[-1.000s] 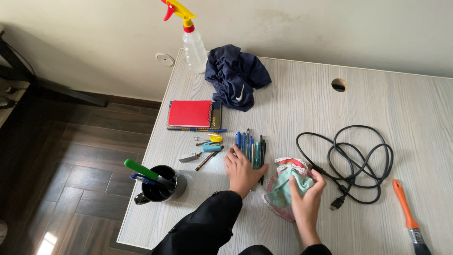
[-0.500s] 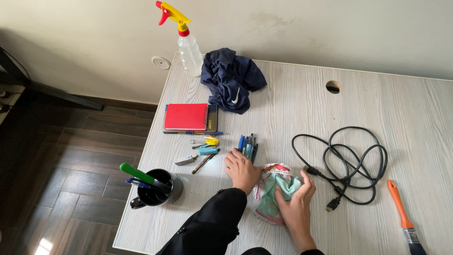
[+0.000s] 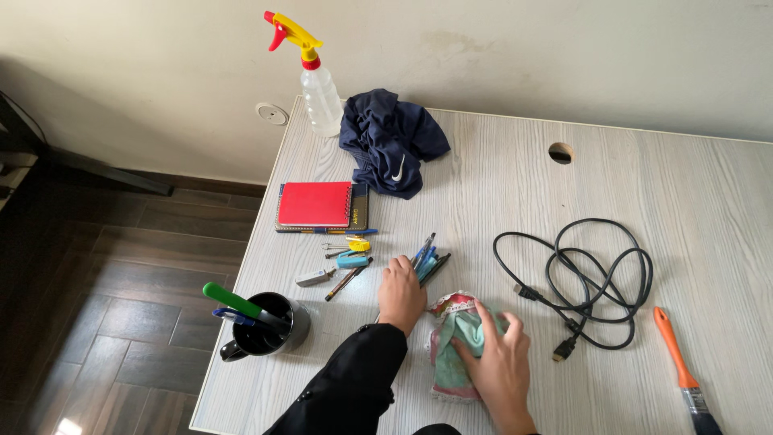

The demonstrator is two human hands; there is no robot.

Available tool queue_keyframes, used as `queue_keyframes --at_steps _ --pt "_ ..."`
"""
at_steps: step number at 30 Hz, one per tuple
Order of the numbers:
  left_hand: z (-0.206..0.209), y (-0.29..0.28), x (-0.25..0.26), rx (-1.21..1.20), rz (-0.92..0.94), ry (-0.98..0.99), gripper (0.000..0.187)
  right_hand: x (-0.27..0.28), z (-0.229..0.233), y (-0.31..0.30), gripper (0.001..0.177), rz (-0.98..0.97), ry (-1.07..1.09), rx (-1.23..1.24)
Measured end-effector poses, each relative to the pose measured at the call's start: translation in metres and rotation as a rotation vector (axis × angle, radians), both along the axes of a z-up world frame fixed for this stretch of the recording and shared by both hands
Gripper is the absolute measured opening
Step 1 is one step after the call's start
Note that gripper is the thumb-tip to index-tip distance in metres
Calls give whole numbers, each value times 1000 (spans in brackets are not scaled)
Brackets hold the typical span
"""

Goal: The person organizes desk supplies by placing pens, a highlighter, scissors, and an eraser into a black mug. They then move the mug to a computer desk, wipe a red notebook with a cloth, and place it on the computer desk. Finally, they place a paintbrush into the mug.

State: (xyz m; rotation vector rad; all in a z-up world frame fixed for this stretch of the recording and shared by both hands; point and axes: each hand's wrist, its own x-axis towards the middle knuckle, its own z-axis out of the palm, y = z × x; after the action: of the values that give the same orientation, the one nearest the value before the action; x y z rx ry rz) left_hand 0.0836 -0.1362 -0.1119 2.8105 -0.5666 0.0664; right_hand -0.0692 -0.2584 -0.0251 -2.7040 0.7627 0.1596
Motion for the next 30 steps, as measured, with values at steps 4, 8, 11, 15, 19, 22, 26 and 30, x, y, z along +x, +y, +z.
queue_keyframes --at_steps 4,8,11,15,19,22,26,30 --pt "9 10 -9 -287 75 96 43 -5 -31 -13 74 -135 -133 184" --pt "21 20 -22 -562 155 139 37 -6 -52 -44 73 -241 -498 769" --pt "38 26 -29 -682 120 326 35 2 -44 -53 79 -249 -581 947" --pt "67 30 -49 -706 81 537 41 32 -9 -55 90 -238 -603 1173" --pt "90 25 -63 -760 -31 331 54 56 12 -11 104 -90 -561 1174" --pt "99 16 -70 -689 -15 240 48 65 8 33 95 -123 -781 1071" --pt "103 18 -71 -712 -80 309 44 73 -9 42 67 -339 -885 1019" --pt "101 21 -73 -673 -40 497 48 79 -35 27 39 -575 -876 1216"
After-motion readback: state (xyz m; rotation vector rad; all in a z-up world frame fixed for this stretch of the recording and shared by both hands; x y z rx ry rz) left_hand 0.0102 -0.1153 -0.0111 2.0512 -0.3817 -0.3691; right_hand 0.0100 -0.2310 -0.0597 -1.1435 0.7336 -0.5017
